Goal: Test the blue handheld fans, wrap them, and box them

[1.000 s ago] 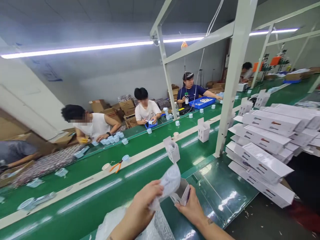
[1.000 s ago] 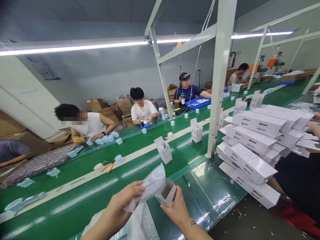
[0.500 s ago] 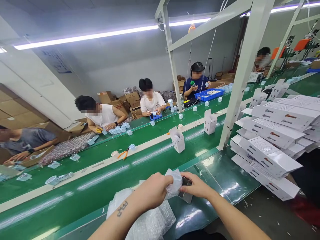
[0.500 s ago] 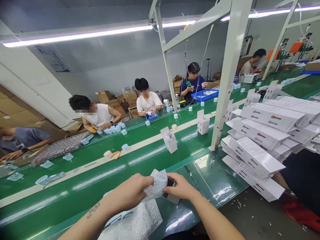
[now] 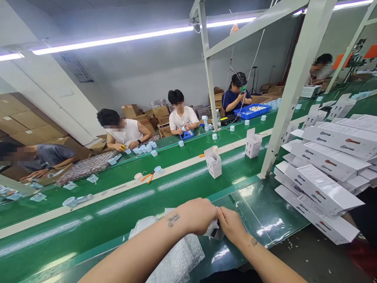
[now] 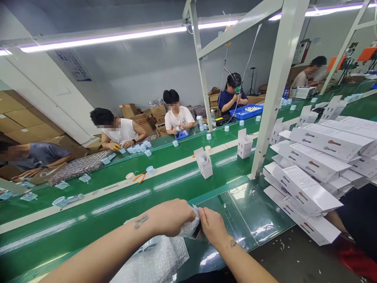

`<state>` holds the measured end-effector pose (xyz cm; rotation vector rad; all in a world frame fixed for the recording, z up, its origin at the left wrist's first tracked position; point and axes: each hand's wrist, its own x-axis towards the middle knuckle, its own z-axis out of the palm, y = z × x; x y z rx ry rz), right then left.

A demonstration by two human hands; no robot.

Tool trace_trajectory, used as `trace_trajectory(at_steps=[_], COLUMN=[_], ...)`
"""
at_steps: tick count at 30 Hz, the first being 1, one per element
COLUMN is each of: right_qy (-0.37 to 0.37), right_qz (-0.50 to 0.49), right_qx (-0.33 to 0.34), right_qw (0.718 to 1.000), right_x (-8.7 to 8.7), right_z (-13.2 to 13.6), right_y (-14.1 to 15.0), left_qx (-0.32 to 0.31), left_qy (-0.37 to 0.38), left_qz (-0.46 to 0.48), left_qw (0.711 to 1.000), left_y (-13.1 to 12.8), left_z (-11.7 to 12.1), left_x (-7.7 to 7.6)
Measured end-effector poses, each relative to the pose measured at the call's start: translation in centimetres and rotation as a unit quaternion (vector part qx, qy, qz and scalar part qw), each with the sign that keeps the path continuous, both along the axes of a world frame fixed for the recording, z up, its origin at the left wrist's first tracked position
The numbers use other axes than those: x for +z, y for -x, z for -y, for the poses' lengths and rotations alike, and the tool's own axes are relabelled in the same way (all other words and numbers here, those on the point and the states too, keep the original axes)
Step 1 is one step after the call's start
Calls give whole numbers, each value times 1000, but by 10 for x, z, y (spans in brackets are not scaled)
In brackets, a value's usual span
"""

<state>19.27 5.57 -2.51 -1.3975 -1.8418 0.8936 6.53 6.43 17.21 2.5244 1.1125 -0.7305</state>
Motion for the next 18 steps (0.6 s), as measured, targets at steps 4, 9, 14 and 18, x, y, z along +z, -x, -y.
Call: trace_trajectory(at_steps=[4,9,14,18], right_qy=[1,23,83,238], right_qz=[0,-22,-69,-125], right_qx=[2,-10,26,233], right_qw=[1000,999,994,935], right_x=[-4,-8,-14,-29], right_z=[3,1,5,-8], right_y=[-2,-14,-30,-59], left_qx=[-2,51,120,131], left_qy=[29,-52,-46,8], left_qz=[-18,27,43,61], left_qw=[999,997,991,989], left_y=[-37,-23,-12,-26], left_z=[-26,-12,21,23], left_x=[-32,-63,-85,-93])
